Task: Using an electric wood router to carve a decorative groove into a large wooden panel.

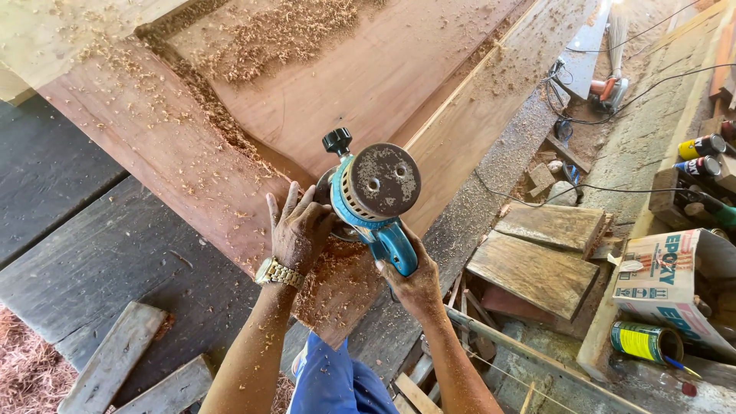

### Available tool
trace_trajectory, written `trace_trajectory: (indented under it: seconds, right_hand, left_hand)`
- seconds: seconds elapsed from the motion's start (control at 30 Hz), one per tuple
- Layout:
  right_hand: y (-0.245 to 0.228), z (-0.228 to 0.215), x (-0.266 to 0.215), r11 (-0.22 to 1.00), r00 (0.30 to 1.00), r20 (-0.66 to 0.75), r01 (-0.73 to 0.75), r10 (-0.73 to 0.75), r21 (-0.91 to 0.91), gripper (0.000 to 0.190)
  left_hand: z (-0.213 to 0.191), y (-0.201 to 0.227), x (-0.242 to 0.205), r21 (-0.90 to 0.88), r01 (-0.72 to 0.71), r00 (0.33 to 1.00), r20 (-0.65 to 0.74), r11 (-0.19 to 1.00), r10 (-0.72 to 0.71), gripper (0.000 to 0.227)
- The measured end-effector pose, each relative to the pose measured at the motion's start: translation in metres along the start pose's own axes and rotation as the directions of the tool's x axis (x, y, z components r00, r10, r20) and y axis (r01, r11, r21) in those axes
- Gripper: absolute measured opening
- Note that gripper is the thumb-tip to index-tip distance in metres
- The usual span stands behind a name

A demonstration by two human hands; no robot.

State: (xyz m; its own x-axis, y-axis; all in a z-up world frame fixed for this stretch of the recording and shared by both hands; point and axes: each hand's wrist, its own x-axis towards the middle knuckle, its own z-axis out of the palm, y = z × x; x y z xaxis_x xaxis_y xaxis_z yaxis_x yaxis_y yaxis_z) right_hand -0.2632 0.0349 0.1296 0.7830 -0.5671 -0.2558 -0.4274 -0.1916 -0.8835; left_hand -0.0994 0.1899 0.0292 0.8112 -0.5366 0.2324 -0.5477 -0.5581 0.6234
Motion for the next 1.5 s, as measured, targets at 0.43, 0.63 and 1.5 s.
trace_trajectory:
  seconds: [0.43,0.63,1.5]
  right_hand:
    - [0.001,0.003,-0.006,0.998,0.998,0.018,0.06,-0.06,0.027,0.069]
    - [0.006,0.003,-0.005,0.995,0.995,0.027,0.097,-0.098,0.02,0.069]
    - [0.008,-0.002,-0.013,0.994,0.989,0.105,0.108,-0.105,-0.027,0.067]
  left_hand:
    - [-0.021,0.009,-0.005,-0.04,0.04,0.999,-0.023,0.998,-0.041,0.023]
    - [-0.026,0.01,-0.004,-0.021,0.052,0.998,-0.02,0.998,-0.053,0.02]
    - [-0.031,0.014,-0.034,0.011,0.109,0.993,-0.054,0.994,-0.108,0.025]
